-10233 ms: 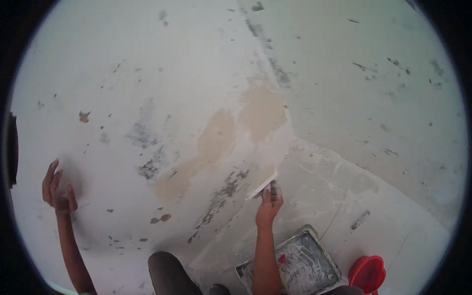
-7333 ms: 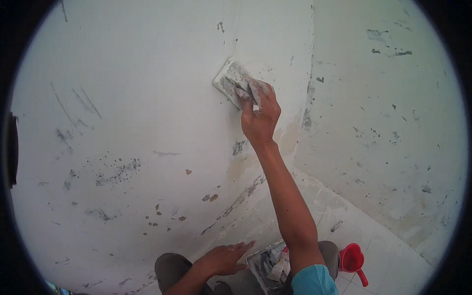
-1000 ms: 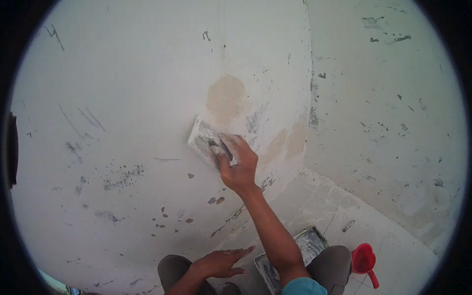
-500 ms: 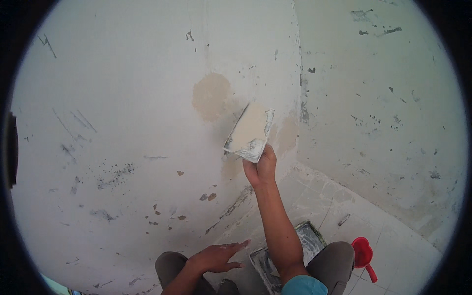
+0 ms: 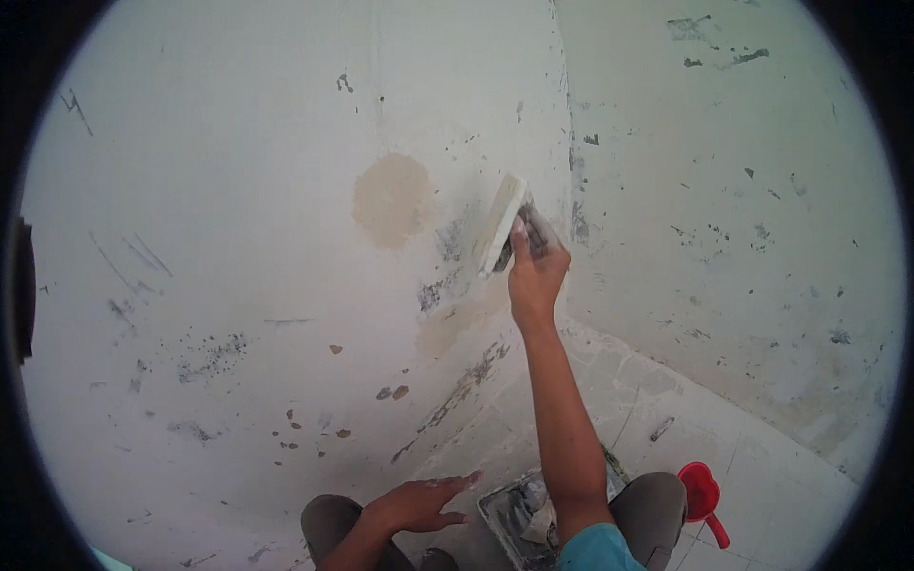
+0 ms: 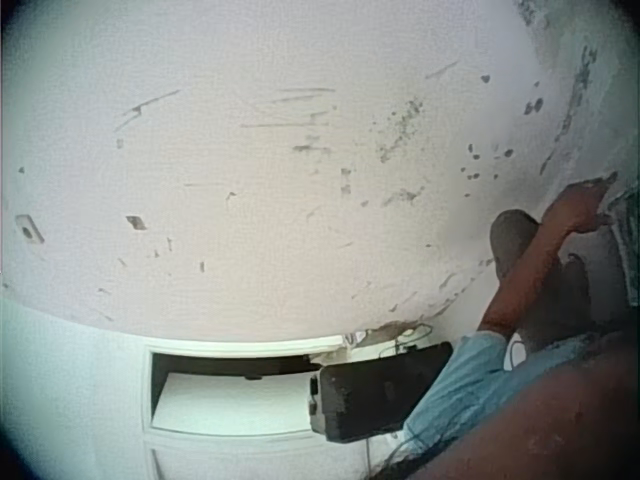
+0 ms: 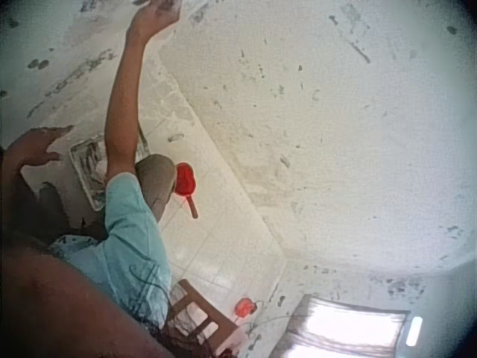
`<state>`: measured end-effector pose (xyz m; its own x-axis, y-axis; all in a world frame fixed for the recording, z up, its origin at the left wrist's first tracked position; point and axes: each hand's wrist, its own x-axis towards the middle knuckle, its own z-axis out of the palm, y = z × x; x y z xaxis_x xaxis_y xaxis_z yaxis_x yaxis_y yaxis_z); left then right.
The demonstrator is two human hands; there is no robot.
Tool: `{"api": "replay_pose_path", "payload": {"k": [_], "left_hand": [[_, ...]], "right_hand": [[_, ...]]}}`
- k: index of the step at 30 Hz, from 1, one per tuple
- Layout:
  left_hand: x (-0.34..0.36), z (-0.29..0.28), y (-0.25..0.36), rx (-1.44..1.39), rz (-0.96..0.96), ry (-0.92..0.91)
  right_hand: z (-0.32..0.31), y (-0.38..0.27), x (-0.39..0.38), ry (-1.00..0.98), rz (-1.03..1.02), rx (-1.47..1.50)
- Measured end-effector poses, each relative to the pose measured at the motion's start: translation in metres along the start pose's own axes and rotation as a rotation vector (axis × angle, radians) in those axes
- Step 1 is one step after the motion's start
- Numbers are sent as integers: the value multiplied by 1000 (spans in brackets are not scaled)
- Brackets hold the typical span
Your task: Applying plaster filler to patch holes in a wall.
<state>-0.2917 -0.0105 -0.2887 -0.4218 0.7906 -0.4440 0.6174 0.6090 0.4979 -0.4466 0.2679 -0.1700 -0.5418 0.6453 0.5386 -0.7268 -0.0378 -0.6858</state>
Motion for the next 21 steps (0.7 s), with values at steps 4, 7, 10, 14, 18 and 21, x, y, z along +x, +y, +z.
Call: {"api": "replay_pose_path", "payload": {"k": [4, 7, 10, 14, 18, 21], "left_hand": [[7, 2, -6, 4, 17, 10], [11, -5, 0, -7, -5, -36], [15, -7, 1, -40, 17, -73], [16, -2, -2, 12, 34, -32], [15, -5, 1, -23, -7, -82], [-2, -5, 9, 67, 61, 87]], "right_hand": [[15, -9, 41, -37, -144, -229], [27, -3, 69, -29, -386, -370], [36, 0, 90, -76, -693, -423], [46, 3, 117, -173, -764, -430], [47, 29, 123, -129, -839, -474], [45, 25, 113, -178, -809, -457]]}}
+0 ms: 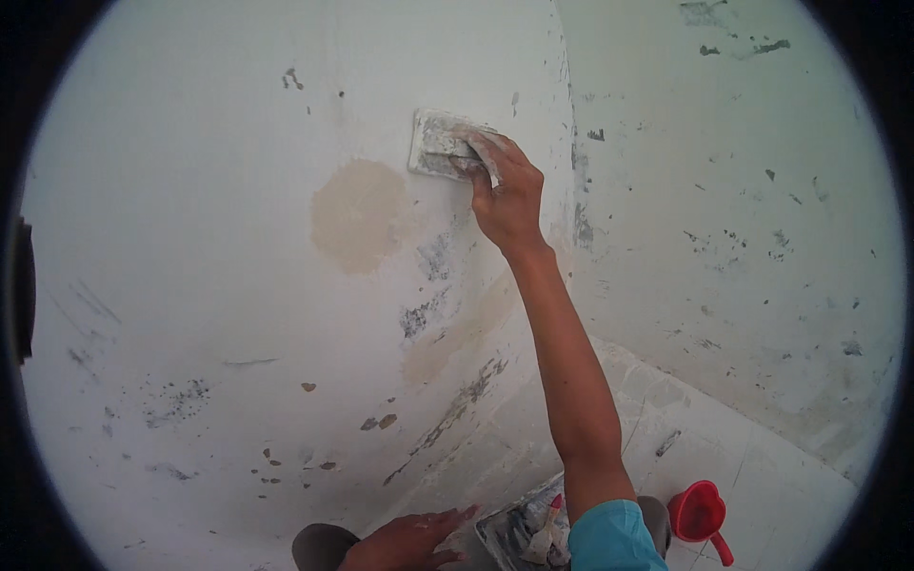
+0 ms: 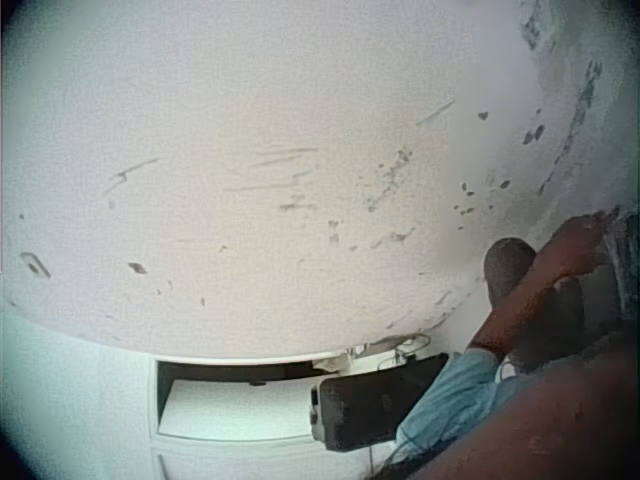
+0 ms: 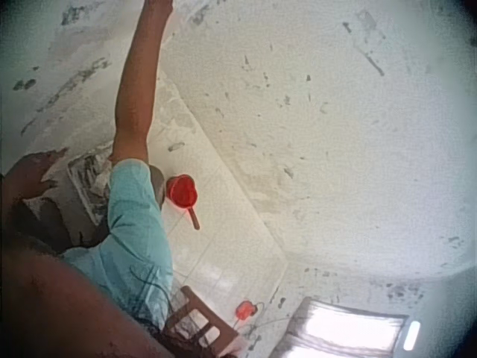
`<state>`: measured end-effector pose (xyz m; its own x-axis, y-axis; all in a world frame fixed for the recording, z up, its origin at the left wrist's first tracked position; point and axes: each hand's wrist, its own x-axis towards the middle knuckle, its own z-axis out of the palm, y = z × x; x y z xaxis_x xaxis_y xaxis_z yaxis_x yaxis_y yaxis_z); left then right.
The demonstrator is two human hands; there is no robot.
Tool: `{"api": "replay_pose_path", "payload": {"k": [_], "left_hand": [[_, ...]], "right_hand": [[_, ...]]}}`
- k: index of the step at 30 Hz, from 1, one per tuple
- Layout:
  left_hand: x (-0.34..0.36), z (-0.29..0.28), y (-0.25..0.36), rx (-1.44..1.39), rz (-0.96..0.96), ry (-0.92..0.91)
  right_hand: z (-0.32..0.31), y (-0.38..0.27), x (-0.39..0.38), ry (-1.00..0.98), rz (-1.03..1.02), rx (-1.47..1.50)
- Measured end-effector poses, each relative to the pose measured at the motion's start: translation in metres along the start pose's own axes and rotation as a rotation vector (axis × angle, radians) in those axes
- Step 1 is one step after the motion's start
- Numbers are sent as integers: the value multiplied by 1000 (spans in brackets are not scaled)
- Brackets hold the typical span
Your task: Applying plaster filler to patch holes in a wall.
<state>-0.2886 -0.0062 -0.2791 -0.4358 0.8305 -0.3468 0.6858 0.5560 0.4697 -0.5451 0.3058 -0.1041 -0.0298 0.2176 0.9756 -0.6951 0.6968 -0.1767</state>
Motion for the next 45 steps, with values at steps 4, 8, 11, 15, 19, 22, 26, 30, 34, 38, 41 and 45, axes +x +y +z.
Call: {"api": "replay_pose_path", "payload": {"k": [4, 8, 11, 15, 19, 22, 26, 30, 34, 38, 41, 45], "left_hand": [[8, -31, 26, -149, -99, -83], [36, -11, 9, -50, -60, -99], [44, -3, 1, -110, 6, -75], [50, -6, -7, -111, -44, -71], [54, -1, -15, -94, -81, -89], [58, 0, -14, -105, -68, -118], [52, 4, -7, -81, -28, -104], [37, 0, -3, -97, 16, -102], [27, -7, -4, -70, -46, -95], [25, -5, -10, -80, -51, -83], [30, 0, -8, -93, -32, -72], [30, -2, -10, -112, -16, -67]], "right_hand": [[-12, 1, -20, -104, -17, -15], [-22, 3, -36, -206, -11, 16], [-40, -12, -41, -325, 1, 52], [-52, -4, -46, -222, 444, 322], [-48, -9, -6, 41, 658, 374], [-23, -1, 10, 54, 714, 331], [5, -15, 6, 133, 708, 345], [21, -41, 1, 163, 498, 317], [11, -71, -2, 27, 496, 318], [-6, -74, -16, -107, 589, 493], [-20, -41, -29, 127, 751, 873], [-26, -36, -18, 60, 582, 429]]}}
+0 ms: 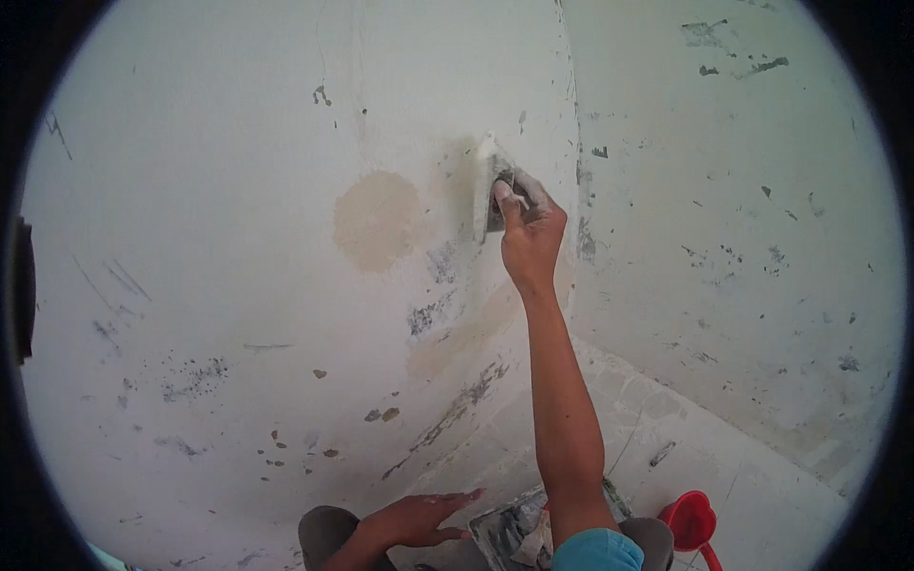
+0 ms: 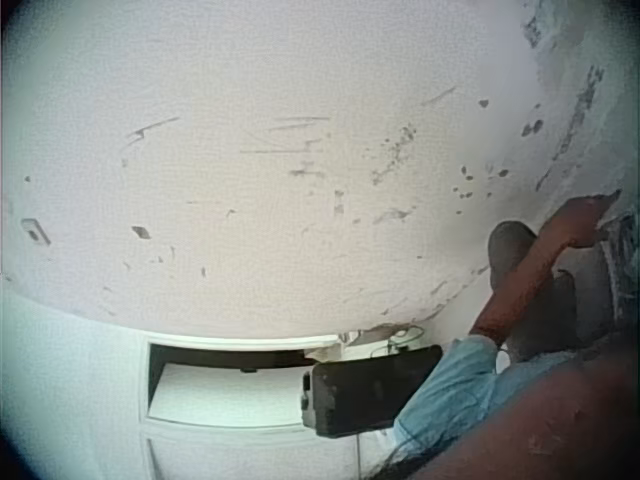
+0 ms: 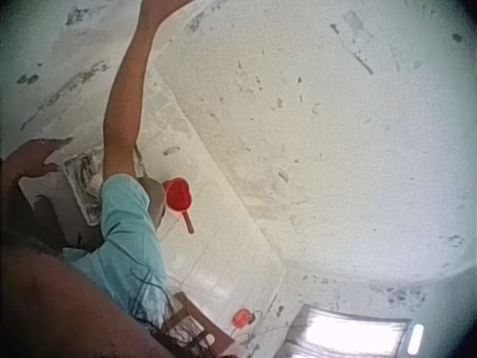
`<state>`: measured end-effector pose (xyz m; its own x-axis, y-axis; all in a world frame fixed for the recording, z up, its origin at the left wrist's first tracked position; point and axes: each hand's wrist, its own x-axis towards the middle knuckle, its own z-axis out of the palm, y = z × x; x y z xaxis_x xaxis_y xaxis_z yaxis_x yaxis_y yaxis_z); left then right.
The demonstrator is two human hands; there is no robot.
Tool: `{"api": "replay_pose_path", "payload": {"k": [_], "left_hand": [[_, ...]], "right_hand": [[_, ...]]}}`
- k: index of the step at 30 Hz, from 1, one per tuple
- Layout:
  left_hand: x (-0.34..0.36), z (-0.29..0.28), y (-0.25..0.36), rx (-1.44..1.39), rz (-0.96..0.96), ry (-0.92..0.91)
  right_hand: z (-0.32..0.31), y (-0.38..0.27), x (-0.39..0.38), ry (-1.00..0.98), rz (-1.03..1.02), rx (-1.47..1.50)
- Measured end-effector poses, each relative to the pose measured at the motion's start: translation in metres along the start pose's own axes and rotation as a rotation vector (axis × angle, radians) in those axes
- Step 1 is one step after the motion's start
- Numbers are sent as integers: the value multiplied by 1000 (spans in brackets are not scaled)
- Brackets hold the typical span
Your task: Applying plaster filler to patch holes in a wall.
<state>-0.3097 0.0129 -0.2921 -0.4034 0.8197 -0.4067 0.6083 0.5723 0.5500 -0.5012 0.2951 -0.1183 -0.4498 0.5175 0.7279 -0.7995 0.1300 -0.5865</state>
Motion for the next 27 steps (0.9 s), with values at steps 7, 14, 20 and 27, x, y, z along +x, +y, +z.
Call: {"api": "replay_pose_path", "payload": {"k": [7, 14, 20, 27], "left_hand": [[8, 6, -10, 29, -4, -17], [0, -7, 13, -31, -32, -77], [17, 0, 17, 5, 60, 22], [23, 6, 16, 51, 26, -1]], "right_hand": [[12, 14, 37, 114, -441, -351], [23, 41, 37, 75, -568, -378], [-5, 49, 13, -140, -528, -377], [-41, 31, -10, -334, -199, -280]]}}
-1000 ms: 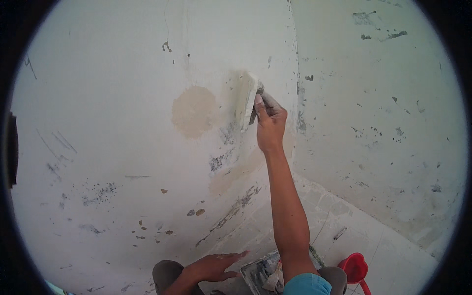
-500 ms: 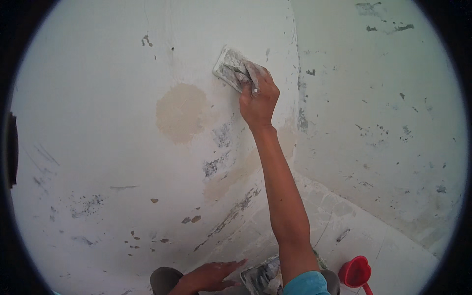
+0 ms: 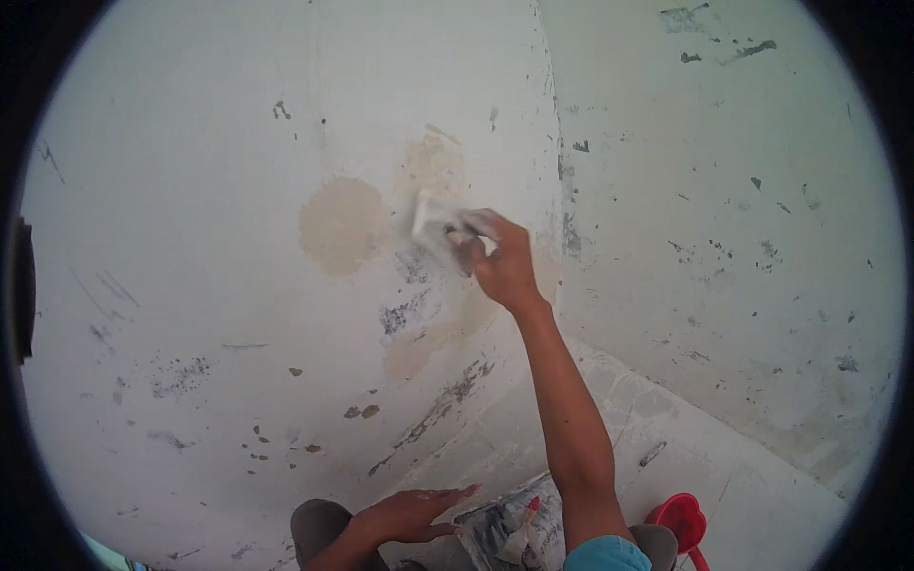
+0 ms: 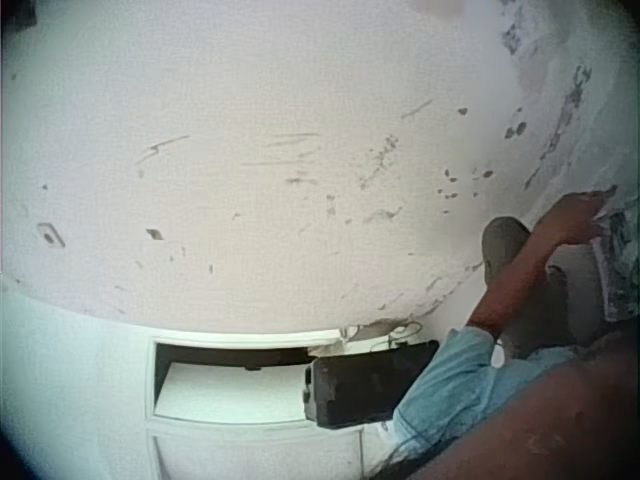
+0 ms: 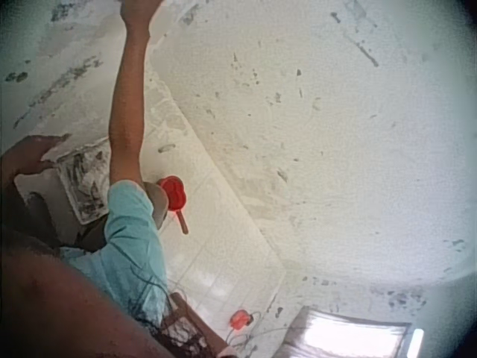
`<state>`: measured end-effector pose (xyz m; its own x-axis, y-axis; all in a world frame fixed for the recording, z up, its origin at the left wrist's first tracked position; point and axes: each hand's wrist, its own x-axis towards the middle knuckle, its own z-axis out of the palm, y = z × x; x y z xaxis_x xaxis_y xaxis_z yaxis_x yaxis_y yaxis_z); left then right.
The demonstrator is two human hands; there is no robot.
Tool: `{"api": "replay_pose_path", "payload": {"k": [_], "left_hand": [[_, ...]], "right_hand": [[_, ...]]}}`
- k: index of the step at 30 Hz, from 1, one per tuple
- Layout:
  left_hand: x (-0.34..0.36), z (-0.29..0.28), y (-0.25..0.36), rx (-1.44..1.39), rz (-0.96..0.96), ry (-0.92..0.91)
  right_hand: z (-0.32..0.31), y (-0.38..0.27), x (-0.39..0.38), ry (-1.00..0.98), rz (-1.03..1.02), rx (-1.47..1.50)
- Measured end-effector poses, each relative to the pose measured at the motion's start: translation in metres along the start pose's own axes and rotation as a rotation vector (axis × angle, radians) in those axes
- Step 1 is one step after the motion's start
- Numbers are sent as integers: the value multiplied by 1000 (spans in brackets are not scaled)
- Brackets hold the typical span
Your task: Applying plaster filler to patch holes in a wall.
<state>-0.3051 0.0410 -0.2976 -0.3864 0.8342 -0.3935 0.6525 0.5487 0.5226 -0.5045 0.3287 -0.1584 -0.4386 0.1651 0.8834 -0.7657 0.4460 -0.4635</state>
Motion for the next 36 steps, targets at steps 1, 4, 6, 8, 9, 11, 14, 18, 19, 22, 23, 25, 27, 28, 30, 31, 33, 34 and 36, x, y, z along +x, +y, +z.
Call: {"api": "replay_pose_path", "payload": {"k": [1, 4, 6, 8, 9, 11, 14, 18, 19, 22, 23, 25, 27, 28, 30, 31, 33, 34, 36], "left_hand": [[1, -1, 3, 7, 19, 9], [-2, -8, 10, -19, -62, -74], [-3, -6, 7, -29, -56, -67], [-5, -2, -1, -40, -50, -59], [-7, 3, -5, -26, -45, -35], [-10, 1, -10, -17, -45, -11], [-18, -2, -10, -34, -40, -22], [-18, -4, -16, -31, -38, -20], [-17, -3, -18, -34, -41, -28], [-12, -6, -17, 3, -78, -63], [-11, -6, -16, 4, -76, -60], [-9, -3, -14, -37, -23, -38], [-8, -2, -13, -41, -6, -21], [-9, -2, -14, -44, 13, -15], [-9, 0, -17, -41, -10, -31], [-9, 1, -18, -40, -34, -40], [-13, 3, -23, -35, -25, -23], [-14, 2, -23, -32, -13, -9], [-17, 1, -21, -34, -24, -11]], "right_hand": [[-2, 1, 0, 92, 122, 132], [-5, 0, 25, 292, 257, 217], [-5, -1, 45, 357, 352, 210], [3, 8, 61, 378, 311, 265], [8, 12, 63, 380, 311, 263], [28, 11, 68, 467, 219, 114], [44, -2, 68, 484, 203, 28], [66, -40, 52, 430, 74, 83], [66, -43, 46, 425, 75, 80], [53, -53, 29, 198, 297, 221], [49, -47, 22, 197, 293, 219], [49, -34, 11, 329, 267, 399], [51, -31, 11, 361, 279, 414], [54, -30, 17, 410, 185, 345], [57, -31, 28, 460, 92, 273], [56, -36, 35, 479, 46, 208], [57, -44, 46, 497, 1, 143], [57, -46, 49, 471, 12, 31], [65, -40, 55, 440, 27, -79]]}}
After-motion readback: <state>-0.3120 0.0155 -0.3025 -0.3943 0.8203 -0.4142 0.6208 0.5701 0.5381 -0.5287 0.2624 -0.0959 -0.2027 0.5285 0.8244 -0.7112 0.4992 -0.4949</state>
